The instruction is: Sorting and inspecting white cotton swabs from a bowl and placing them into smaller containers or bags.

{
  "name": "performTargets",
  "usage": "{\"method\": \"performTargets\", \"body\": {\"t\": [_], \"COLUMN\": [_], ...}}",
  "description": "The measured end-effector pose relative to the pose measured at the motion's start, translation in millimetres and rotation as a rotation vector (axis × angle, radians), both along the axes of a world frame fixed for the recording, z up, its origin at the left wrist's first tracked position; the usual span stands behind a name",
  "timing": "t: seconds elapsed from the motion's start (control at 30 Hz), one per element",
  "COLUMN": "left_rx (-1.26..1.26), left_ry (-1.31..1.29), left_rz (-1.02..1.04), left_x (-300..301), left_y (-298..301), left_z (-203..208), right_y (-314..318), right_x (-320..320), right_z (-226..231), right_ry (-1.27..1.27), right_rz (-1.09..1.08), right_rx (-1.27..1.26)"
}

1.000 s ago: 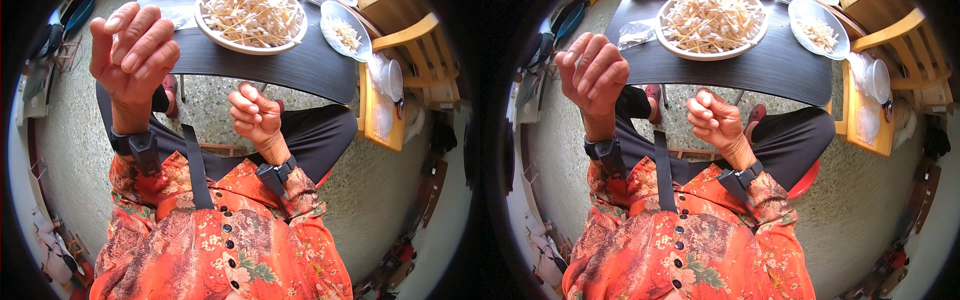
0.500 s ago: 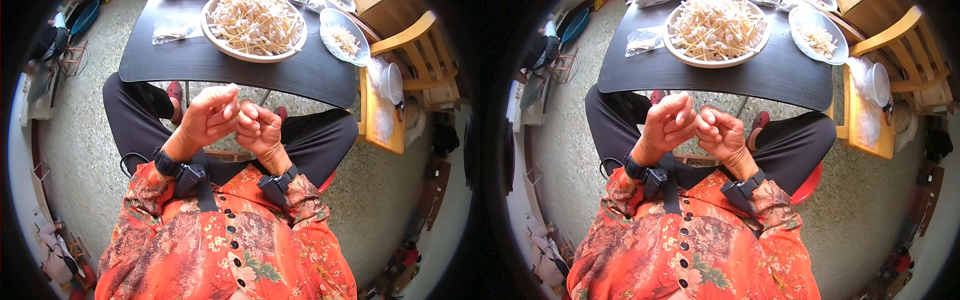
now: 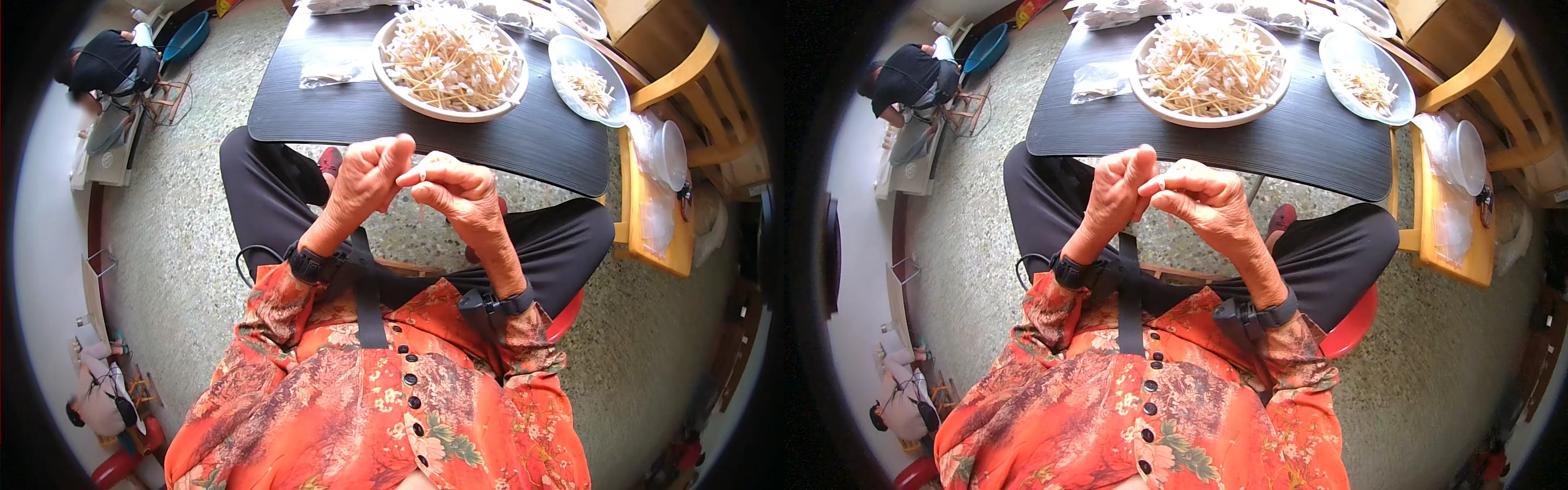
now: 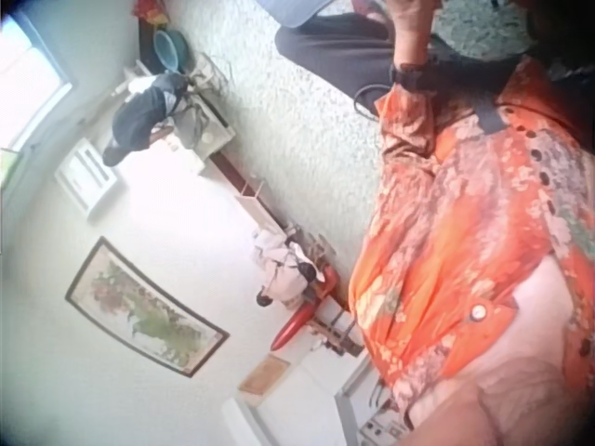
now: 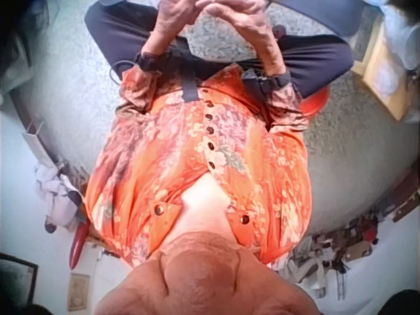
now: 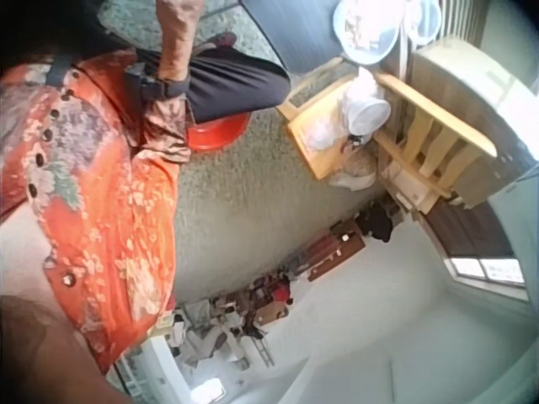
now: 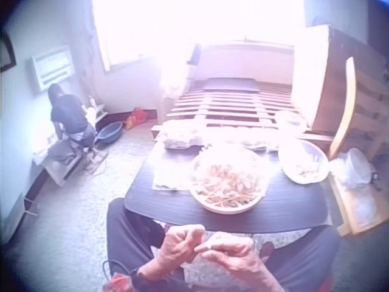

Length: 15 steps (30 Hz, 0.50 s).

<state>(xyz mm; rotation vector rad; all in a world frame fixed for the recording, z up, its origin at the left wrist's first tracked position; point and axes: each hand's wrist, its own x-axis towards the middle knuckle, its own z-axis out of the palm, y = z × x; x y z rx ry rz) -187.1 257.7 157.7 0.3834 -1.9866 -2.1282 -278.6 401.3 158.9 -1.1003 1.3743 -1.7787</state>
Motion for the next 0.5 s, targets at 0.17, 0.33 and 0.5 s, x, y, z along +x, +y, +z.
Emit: {"method": "performTargets", "body": {"t": [0.17,0.33,0.5], "left_rx": [1.208,1.536,1.541], "left_ry": [0.141,0.207,0.207], "left_rz": [-0.279,-0.318,-0.246], "left_x": [-1.7,1.1,-1.7], "left_y": [-7.9,4.4,5.4], "left_z": [-10.3,-36.6,-39.9], "right_y": [-5.2,-7.9,-7.1], "right_x": [7.2,24.7,21.1], "right_z": [-14.4,-52.3,-57.1], "right_ry": [-0.641,-1.252,-1.232], "right_rz": [0.280,0.431,0.401], "right_rx": [-0.125,-0.494,-0.444]}}
